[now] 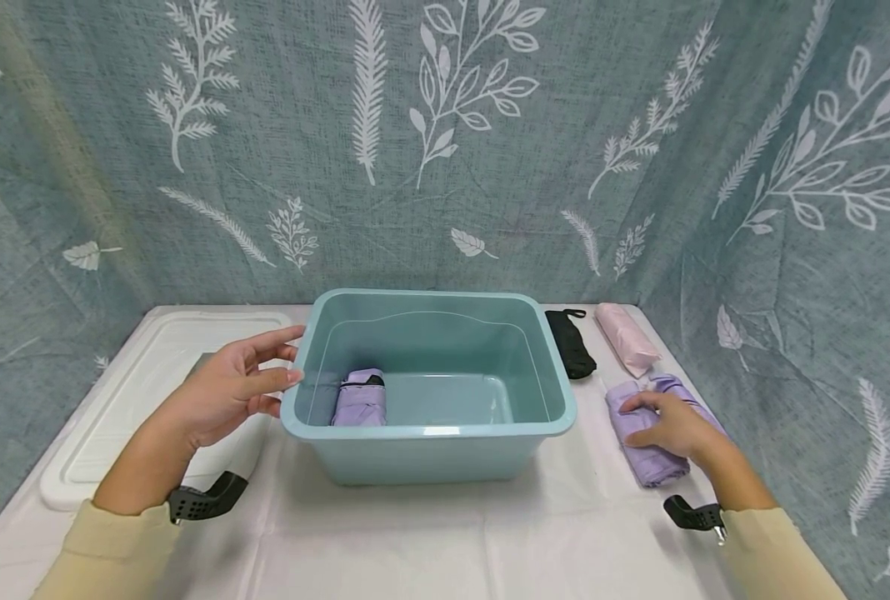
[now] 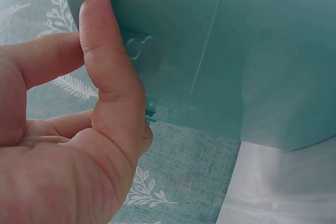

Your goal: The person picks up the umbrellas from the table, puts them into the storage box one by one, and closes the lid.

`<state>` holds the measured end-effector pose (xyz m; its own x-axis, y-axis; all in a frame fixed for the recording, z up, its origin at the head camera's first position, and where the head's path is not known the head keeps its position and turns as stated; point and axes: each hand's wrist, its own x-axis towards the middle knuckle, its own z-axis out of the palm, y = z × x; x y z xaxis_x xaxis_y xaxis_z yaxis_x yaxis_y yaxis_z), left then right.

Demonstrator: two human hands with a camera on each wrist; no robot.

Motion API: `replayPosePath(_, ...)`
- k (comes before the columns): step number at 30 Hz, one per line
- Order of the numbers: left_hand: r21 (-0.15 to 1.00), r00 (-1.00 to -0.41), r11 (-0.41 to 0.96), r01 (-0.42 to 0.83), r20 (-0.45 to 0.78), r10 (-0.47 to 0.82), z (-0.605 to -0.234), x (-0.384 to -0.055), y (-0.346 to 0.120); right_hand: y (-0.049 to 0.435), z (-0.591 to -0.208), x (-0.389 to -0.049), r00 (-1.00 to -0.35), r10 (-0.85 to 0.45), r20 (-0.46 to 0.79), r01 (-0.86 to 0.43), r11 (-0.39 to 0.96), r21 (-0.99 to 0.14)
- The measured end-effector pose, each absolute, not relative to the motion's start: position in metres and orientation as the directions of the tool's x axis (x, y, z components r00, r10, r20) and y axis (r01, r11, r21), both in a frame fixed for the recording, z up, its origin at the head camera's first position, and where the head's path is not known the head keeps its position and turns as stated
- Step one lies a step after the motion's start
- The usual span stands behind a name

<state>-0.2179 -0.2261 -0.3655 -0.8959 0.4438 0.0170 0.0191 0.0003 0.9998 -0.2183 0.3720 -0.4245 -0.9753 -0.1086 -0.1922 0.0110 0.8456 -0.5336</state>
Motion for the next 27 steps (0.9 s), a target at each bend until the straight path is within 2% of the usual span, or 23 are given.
replayPosePath(9, 1.0, -0.901, 0.013, 0.012, 0.005, 0.434, -0.3659, -0.2172, -0.2253, 0.3704, -0.4276, -0.2179, -0.976, -0.125, -0.177, -0.004, 0.828, -0.561)
replayPosePath(15, 1.0, -0.9, 0.004, 0.014, 0.011, 0.436, -0.3656, -0.2165, -0.2252, 0.3696, -0.4256, -0.216, -0.979, -0.125, -0.164, -0.019, 0.846, -0.533)
replayPosePath(27, 0.999, -0.903, 0.035, 0.011, -0.005, 0.43, -0.3626, -0.2166, -0.2249, 0.3759, -0.4314, -0.2167, -0.985, -0.166, -0.049, -0.117, 0.847, -0.518)
